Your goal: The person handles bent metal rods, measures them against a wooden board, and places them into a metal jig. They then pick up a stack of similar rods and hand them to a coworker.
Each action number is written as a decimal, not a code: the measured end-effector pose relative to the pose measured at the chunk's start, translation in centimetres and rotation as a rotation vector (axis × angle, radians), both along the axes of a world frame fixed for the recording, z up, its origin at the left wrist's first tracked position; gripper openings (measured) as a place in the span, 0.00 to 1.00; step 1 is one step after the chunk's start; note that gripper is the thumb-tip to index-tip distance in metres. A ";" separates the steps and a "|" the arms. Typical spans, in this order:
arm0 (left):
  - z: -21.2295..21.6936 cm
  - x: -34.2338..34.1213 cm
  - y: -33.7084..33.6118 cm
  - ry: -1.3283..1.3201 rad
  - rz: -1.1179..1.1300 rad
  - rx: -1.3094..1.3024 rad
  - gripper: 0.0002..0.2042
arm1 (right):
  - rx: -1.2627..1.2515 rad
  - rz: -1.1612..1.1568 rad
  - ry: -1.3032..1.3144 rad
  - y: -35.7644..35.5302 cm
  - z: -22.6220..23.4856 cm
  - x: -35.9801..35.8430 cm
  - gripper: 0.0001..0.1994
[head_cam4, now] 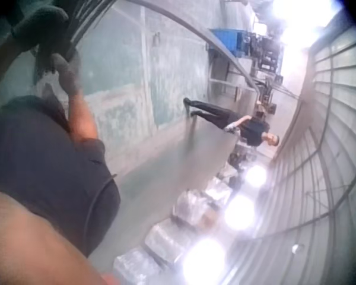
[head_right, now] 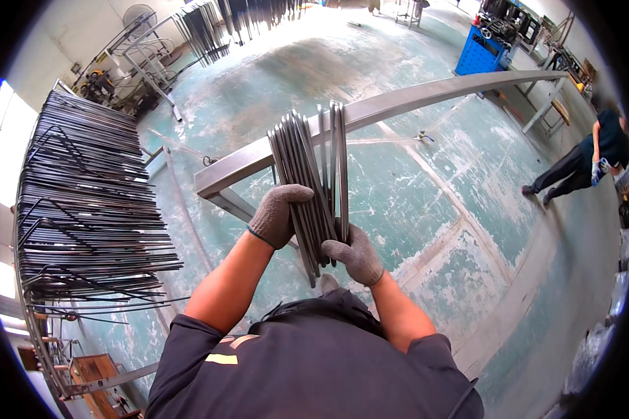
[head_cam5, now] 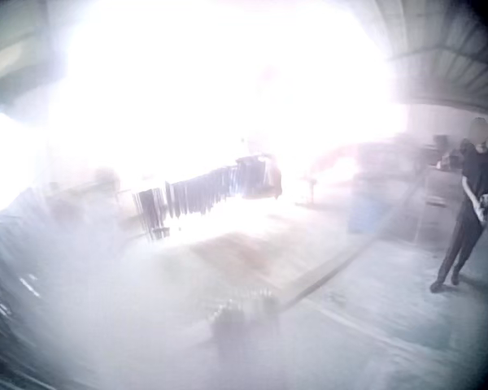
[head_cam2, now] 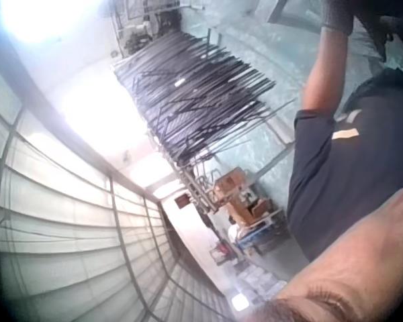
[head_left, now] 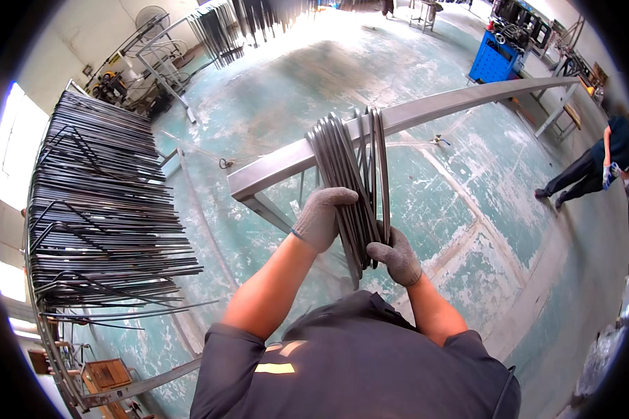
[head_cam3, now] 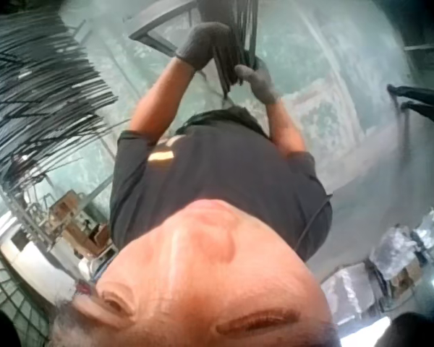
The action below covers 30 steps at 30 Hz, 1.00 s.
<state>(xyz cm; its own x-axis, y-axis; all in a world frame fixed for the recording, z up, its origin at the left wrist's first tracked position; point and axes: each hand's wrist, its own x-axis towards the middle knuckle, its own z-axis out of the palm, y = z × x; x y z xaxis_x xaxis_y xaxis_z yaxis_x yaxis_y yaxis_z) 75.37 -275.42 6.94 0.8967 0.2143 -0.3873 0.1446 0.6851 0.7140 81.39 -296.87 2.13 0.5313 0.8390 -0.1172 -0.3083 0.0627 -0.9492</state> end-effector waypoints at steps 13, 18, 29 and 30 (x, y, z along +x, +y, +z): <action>-2.5 6.4 0.0 -0.124 -0.251 -0.019 0.21 | -0.301 -0.669 -1.368 0.9 6.0 -0.8 0.44; -5.6 4.0 0.3 -0.087 -0.229 -0.032 0.22 | -0.573 -0.541 -1.648 5.6 3.5 4.4 0.46; -6.8 -32.3 9.4 0.469 0.788 0.926 0.14 | -0.666 -0.877 -1.580 4.4 0.0 6.2 0.31; -5.7 -34.9 9.1 0.502 0.929 0.962 0.13 | -0.515 -0.896 -1.619 5.6 0.3 4.6 0.30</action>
